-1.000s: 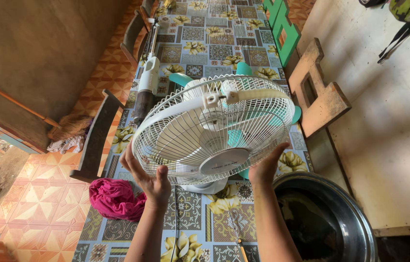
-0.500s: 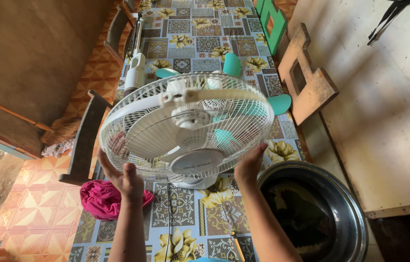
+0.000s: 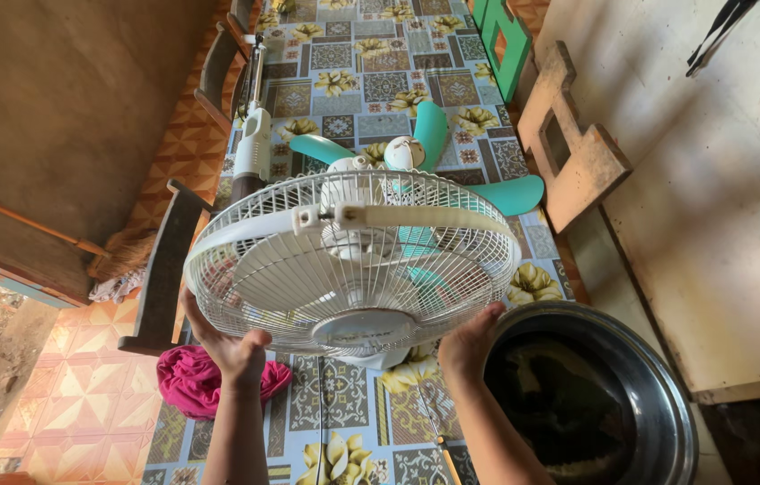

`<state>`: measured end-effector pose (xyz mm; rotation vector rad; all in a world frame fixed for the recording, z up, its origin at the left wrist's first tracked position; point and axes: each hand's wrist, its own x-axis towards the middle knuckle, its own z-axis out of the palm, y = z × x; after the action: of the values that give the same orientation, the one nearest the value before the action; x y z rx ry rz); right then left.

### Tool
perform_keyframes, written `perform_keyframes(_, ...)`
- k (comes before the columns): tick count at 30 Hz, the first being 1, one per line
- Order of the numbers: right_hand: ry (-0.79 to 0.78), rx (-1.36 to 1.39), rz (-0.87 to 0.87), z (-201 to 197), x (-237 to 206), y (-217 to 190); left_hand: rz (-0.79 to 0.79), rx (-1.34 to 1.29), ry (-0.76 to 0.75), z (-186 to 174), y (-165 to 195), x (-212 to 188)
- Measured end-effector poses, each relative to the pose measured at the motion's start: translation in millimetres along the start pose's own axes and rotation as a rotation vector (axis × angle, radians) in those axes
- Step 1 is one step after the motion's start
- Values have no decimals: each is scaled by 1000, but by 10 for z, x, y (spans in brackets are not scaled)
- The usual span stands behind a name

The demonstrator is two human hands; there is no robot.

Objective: The person removes the front grille of a table fan, uses a screwdriver to loosen and tighten screws on the grille, then reattaches the grille to the fan. The person also briefly wipes the fan with a pink cloth.

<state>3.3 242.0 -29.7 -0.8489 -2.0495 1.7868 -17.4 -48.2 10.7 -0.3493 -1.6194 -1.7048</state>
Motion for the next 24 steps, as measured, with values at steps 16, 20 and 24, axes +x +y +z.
perform_keyframes(16,-170,437,-890,-321,209,-677,0,128,94,118,-6,-53)
perform_keyframes(20,-119,77,-1093,-491,280,-1240,0,103,96,145,-24,-51)
perform_keyframes(24,-232,-13,-1107,-564,413,-1566,85,246,130,185,-47,-34)
